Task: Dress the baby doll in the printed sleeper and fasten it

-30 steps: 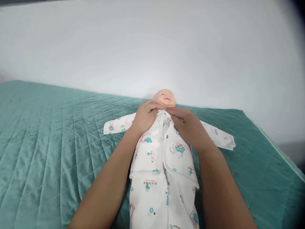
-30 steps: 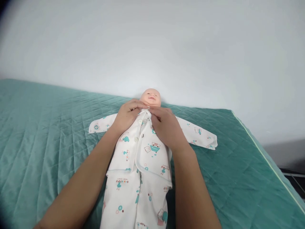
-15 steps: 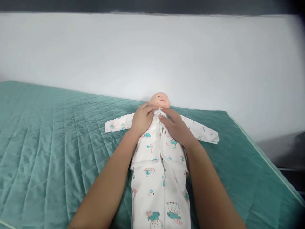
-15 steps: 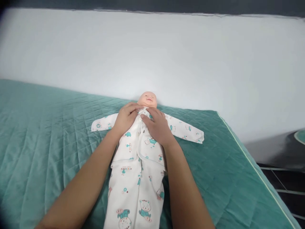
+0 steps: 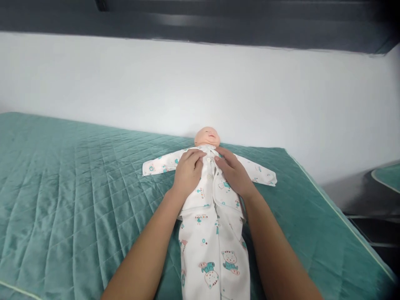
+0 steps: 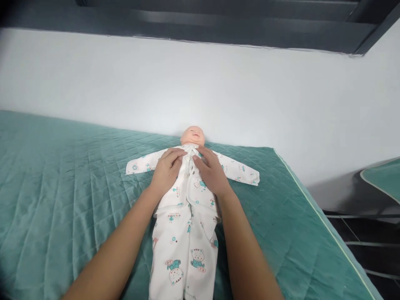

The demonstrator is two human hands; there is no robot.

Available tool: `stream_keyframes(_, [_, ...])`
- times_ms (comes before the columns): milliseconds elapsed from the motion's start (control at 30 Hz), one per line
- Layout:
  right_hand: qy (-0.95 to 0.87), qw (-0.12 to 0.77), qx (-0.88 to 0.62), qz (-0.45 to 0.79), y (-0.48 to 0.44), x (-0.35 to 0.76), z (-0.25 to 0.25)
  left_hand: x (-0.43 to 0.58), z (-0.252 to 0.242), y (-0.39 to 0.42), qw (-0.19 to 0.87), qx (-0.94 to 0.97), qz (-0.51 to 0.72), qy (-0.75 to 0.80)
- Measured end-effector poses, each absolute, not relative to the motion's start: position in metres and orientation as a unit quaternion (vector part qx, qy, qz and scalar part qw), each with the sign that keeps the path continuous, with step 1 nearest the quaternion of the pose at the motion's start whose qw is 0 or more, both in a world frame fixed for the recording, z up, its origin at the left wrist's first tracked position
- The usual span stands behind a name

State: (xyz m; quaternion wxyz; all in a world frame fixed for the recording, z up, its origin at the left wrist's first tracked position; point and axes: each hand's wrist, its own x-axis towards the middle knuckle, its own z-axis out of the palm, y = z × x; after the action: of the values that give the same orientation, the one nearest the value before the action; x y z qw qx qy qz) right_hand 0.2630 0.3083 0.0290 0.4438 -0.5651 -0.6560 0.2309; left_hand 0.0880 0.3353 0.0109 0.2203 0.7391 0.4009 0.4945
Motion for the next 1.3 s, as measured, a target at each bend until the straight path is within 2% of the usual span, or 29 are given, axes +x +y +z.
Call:
stream_keyframes(133, [-0.652, 0.48, -0.578, 0.104, 0.295, 0.252, 0.028, 0.089, 0.011, 0.335, 0.232, 0.73, 0.502, 0.401])
stream_keyframes(267, [-0.655, 0.458, -0.6, 0.032, 0.279, 0.235, 0.031, 0.092, 0.012, 0.335, 0.228, 0.723, 0.513, 0.403])
stream_keyframes(433, [-0.611, 0.437, -0.653, 0.095, 0.269, 0.226, 0.033, 0.093, 0.015, 0.334, 0.229, 0.729, 0.51, 0.396])
stream_keyframes(800, [-0.535, 0.494, -0.635, 0.258, 0.28, 0.242, 0.042, 0.098, 0.027, 0.331, 0.28, 0.723, 0.488, 0.401])
stream_keyframes(967, [-0.541, 0.501, -0.61, 0.29, 0.28, 0.246, 0.041, 0.101, 0.034, 0.328, 0.332, 0.695, 0.494, 0.402])
stream_keyframes(1100, [-0.532, 0.5, -0.628, 0.269, 0.281, 0.242, 0.04, 0.104, 0.034, 0.328, 0.37, 0.669, 0.51, 0.393])
stream_keyframes(1300, [-0.508, 0.524, -0.624, 0.278, 0.285, 0.239, 0.04, 0.105, 0.029, 0.33, 0.367, 0.668, 0.507, 0.403])
